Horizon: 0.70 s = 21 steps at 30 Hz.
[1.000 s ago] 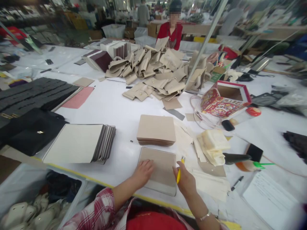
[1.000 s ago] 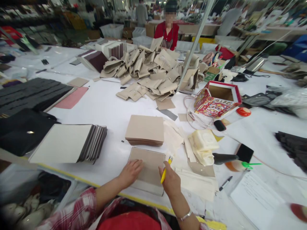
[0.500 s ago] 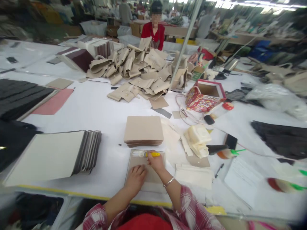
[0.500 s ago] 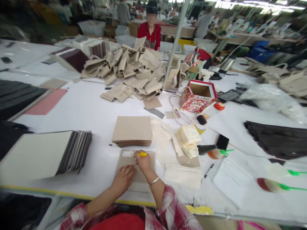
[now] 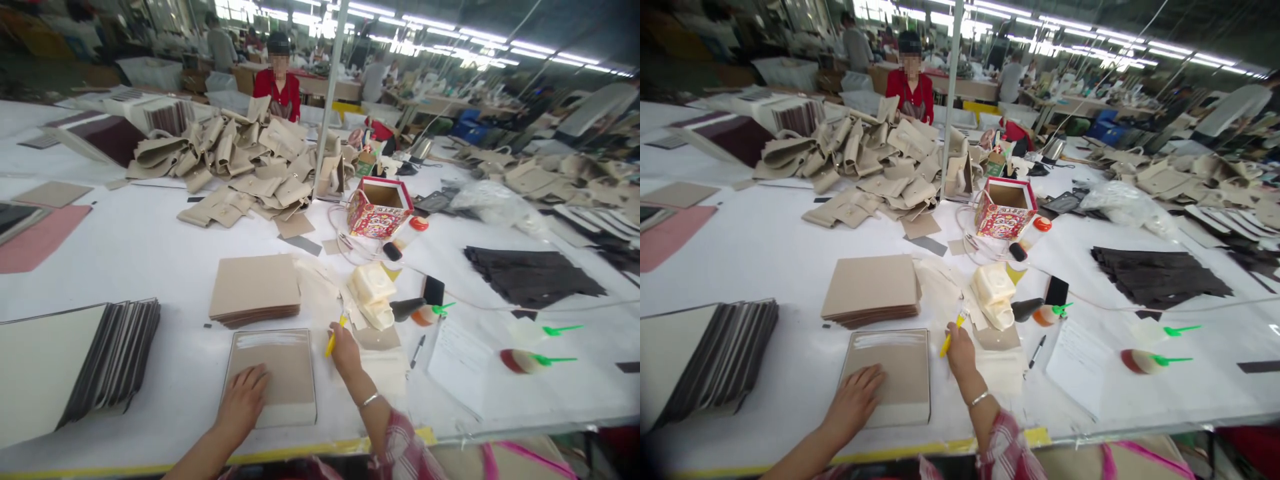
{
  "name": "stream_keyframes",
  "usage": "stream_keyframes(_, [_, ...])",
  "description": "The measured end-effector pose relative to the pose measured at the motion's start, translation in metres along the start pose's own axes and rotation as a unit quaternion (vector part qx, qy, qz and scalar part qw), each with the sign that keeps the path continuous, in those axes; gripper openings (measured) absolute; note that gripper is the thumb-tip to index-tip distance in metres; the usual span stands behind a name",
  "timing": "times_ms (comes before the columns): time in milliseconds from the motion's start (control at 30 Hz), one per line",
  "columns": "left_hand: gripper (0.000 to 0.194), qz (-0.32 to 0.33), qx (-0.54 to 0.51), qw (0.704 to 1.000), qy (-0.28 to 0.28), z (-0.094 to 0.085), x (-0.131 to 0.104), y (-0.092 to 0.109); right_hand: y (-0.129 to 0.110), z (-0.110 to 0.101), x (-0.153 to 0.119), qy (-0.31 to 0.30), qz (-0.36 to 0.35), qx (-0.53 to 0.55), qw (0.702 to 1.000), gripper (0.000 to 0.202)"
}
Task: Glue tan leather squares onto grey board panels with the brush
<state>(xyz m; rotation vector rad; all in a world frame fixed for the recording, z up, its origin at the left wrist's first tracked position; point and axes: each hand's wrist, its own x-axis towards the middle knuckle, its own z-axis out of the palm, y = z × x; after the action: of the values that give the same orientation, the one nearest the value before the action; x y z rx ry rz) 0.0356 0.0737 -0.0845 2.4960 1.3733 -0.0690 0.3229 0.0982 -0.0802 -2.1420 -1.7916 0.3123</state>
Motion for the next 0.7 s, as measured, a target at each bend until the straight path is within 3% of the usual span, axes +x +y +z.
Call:
stream_keyframes(133, [0.042,-0.008,0.0,1.0,-0.012,-0.001,0.0,0.003,0.013,0.033,0.018,0.006,-0.034,-0.058,0.998,0.022])
stream_keyframes(233, [0.042,-0.016,-0.008,1.0,-0.024,-0.003,0.001,0.004,0.023,0.041,0.019,0.006,-0.051,-0.077,0.996,0.026])
stream_keyframes(533, [0.053,-0.025,-0.072,0.993,-0.086,-0.004,0.003,-0.005,0.042,0.022,0.015,0.034,-0.081,-0.087,0.992,0.028])
stream_keyframes(600, [0.052,-0.023,-0.105,0.992,-0.073,-0.009,0.004,-0.007,0.044,0.017,0.014,0.049,-0.081,-0.084,0.992,0.027])
stream_keyframes(700, [0.046,-0.03,-0.194,0.981,0.0,-0.023,0.018,0.007,0.044,0.006,0.011,0.072,-0.08,-0.079,0.991,0.024])
